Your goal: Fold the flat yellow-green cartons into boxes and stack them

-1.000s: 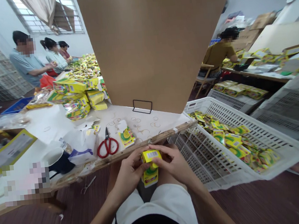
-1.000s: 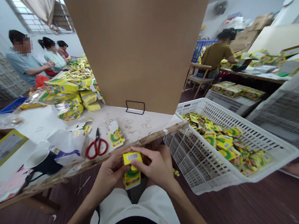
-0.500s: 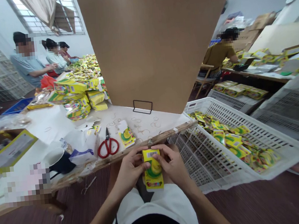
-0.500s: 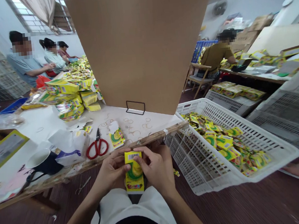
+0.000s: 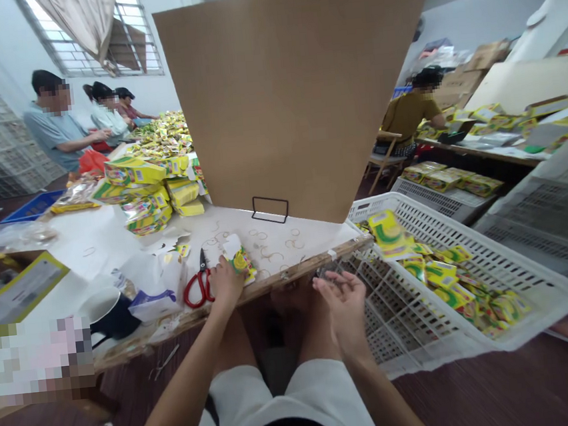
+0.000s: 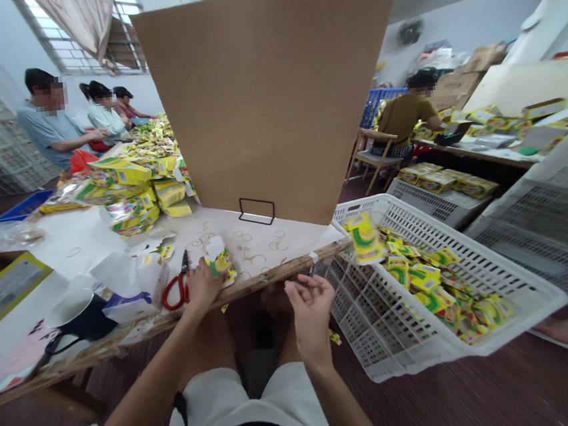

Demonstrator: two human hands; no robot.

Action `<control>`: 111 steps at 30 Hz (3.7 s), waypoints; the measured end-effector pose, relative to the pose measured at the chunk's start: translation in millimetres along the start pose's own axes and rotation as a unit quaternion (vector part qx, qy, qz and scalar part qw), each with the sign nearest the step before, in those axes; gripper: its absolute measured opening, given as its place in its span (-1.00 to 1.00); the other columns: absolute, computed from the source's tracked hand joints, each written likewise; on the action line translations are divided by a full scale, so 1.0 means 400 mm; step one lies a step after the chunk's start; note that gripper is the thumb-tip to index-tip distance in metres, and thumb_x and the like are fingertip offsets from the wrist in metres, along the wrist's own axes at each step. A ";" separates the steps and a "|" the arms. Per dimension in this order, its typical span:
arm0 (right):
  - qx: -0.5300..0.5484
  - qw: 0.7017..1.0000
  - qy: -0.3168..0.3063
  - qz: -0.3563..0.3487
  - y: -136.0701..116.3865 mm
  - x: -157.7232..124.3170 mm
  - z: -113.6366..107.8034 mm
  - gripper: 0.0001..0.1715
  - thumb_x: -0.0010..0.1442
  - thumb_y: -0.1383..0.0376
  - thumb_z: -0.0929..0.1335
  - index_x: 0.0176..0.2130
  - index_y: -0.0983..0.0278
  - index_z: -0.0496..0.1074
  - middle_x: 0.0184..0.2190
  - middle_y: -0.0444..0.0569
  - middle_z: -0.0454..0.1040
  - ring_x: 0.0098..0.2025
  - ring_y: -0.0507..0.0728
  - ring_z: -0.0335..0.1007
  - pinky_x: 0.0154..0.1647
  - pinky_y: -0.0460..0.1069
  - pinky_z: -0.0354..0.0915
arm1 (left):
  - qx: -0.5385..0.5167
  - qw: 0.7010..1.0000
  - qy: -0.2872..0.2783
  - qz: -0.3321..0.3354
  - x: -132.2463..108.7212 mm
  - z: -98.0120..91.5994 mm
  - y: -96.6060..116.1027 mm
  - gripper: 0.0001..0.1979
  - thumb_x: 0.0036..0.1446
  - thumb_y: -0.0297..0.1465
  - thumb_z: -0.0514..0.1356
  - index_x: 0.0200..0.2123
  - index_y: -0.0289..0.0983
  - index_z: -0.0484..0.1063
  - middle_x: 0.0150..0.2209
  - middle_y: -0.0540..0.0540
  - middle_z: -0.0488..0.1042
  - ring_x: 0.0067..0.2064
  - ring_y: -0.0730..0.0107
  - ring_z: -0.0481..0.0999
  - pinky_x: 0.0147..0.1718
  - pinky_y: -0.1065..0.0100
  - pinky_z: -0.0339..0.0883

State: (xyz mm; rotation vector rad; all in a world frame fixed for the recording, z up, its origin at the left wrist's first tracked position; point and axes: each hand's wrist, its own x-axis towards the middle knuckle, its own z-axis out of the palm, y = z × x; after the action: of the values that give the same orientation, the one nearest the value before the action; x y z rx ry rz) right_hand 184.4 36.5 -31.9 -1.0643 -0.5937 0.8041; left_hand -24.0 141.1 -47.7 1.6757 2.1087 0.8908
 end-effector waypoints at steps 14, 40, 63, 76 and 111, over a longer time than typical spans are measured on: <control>-0.300 0.885 -0.249 -0.255 -0.048 -0.089 0.065 -0.54 0.21 0.37 0.28 0.11 0.20 0.28 0.05 0.07 0.37 0.08 0.19 0.27 0.10 0.15 0.22 | -0.127 0.962 -0.132 0.201 -0.195 -0.106 0.085 -0.90 0.12 -0.40 0.13 -0.33 -0.26 0.44 -0.34 -0.03 0.51 -0.32 0.39 0.43 -0.30 0.43 0.28; -0.199 0.952 -0.231 -0.040 -0.028 -0.088 0.047 -0.76 0.16 0.18 0.36 -0.22 0.29 0.42 -0.38 -0.03 0.50 -0.33 0.13 0.42 -0.30 -0.01 0.37 | -0.436 0.873 -0.200 0.084 -0.273 -0.079 0.096 -0.51 0.09 -0.27 0.23 0.07 -0.27 0.26 0.00 -0.23 0.47 0.01 0.15 0.47 -0.03 0.22 0.34; -0.194 0.900 -0.378 -0.096 -0.079 -0.021 0.020 -0.79 0.22 0.20 0.31 -0.34 0.24 0.48 -0.41 -0.08 0.45 -0.34 0.10 0.37 -0.28 -0.04 0.31 | -0.507 0.750 -0.414 0.096 -0.267 -0.140 0.076 -0.43 0.12 -0.38 0.23 0.12 -0.15 0.03 -0.16 -0.15 0.51 -0.19 0.26 0.55 -0.22 0.29 0.39; -0.251 0.890 -0.380 -0.027 -0.077 -0.013 0.013 -0.56 0.13 0.21 0.37 0.02 0.22 0.39 -0.47 -0.14 0.45 -0.43 0.08 0.36 -0.41 -0.05 0.29 | -0.448 0.820 -0.338 0.109 -0.267 -0.125 0.088 -0.47 0.09 -0.42 0.20 0.15 -0.22 0.23 0.03 -0.21 0.45 -0.03 0.17 0.49 -0.04 0.21 0.36; -0.128 0.957 -0.259 0.031 0.003 -0.002 -0.025 -0.84 0.00 0.20 0.48 -0.38 0.23 0.53 -0.44 -0.11 0.54 -0.39 0.07 0.41 -0.35 -0.06 0.31 | -0.464 0.850 -0.229 0.102 -0.268 -0.032 0.139 -0.81 0.09 -0.35 0.22 -0.26 -0.33 0.52 -0.30 -0.15 0.57 -0.26 0.27 0.54 -0.26 0.35 0.39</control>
State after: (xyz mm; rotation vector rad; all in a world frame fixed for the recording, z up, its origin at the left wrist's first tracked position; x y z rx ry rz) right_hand 191.1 30.9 -36.9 -1.1135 -1.1370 1.0939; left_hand 40.1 42.5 -17.7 1.3607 0.9194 1.1582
